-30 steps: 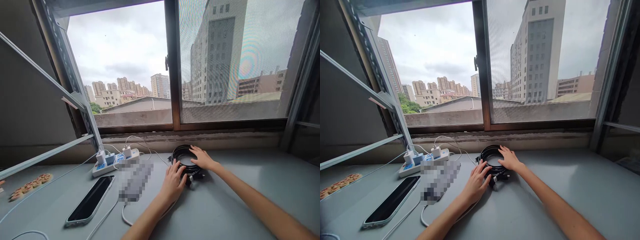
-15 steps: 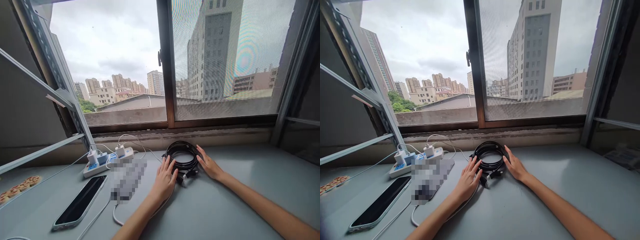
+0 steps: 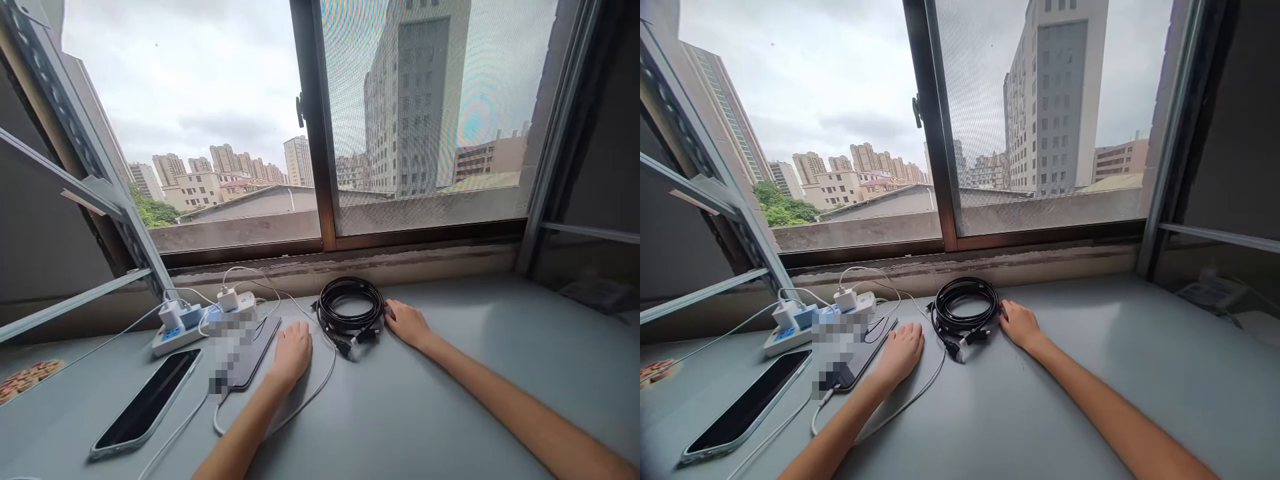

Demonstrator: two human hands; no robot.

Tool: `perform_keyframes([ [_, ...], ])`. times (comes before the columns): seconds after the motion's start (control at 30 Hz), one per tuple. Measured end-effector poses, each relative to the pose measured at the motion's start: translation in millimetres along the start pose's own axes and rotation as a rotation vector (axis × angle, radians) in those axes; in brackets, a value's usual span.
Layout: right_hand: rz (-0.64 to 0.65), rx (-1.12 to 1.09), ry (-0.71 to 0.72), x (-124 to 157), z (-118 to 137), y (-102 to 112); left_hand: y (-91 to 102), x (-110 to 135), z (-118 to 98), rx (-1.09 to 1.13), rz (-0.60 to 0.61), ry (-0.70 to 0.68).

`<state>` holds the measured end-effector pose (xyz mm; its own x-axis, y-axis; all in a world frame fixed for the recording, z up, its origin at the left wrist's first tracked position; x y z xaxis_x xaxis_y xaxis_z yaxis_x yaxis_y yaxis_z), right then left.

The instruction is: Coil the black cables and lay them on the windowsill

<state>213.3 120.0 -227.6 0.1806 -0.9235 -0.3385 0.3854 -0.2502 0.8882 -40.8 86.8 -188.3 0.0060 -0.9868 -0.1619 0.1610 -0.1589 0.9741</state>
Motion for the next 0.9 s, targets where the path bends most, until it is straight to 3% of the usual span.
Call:
perform_keyframes([
  [0.23, 0.020, 0.019, 0.020, 4, 1, 6, 6.8, 23, -28, 0.044, 0.022, -0.143],
  [0.37, 0.024, 0.016, 0.022, 6, -1, 6, 7.7, 30, -38, 0.077, 0.020, -0.158],
  [0.6, -0.017, -0.027, 0.032, 7, -2, 5, 3.1, 24, -30, 0.076, 0.017, 0.037],
  [0.77, -0.151, -0.091, 0.033, 9, -2, 7, 0.8, 5, -24, 0.066, 0.077, 0.017],
  [0.9, -0.278, -0.125, 0.092, 9, 2, 13, 2.6, -10, -13, 0.097, 0.114, -0.109],
])
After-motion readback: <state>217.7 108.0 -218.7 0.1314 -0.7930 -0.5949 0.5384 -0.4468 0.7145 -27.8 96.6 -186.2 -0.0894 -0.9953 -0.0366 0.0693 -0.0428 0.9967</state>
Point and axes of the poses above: each hand's wrist, its own x-axis away from the middle knuckle, its own y-axis out of the back of the hand, z = x × y, the point moved 4 cm from there along -x, towards the middle knuckle, and after that the axes turned 10 degrees about y, right-handed, at the moved point
